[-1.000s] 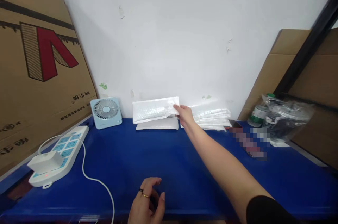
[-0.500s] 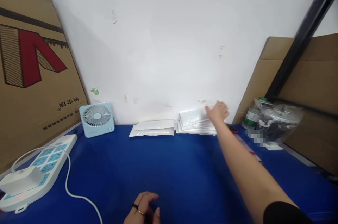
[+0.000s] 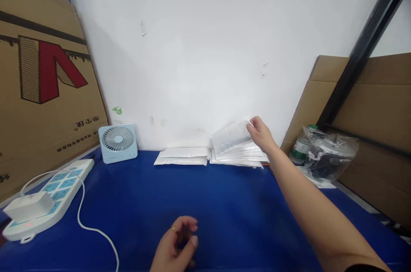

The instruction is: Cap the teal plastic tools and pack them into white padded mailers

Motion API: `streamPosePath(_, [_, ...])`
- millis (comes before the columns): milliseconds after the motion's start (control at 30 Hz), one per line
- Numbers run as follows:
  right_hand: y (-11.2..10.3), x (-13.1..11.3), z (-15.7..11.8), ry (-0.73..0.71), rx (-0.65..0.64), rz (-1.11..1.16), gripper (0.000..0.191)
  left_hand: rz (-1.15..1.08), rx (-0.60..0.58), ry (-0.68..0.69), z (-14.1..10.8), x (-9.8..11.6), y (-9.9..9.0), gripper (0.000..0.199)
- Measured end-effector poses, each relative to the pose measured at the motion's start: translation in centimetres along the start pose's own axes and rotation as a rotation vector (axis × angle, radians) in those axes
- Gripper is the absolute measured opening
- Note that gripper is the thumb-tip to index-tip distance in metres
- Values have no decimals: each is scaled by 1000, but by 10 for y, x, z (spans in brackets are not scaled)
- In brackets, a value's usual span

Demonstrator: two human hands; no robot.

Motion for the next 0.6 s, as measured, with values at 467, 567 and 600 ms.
streamPosePath(467, [95,4,-242,1020,56,1332,24,-884,234,449,65,84,44,51])
streamPosePath(567, [127,0,-255,1234,42,1612,22,-697,126,555,66,121,63,57])
streamPosePath(600, [133,-2,-254,1257,40,1676,25,-623,75,570,66,131,72,58])
Point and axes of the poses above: each hand's wrist, its own z-axis towards the middle knuckle, its own y-axis out of the palm, x = y × z, the point moved 9 cm from there along z, towards the middle knuckle, and after that the axes turned 3 degrees about -z, right-handed, at the moved point
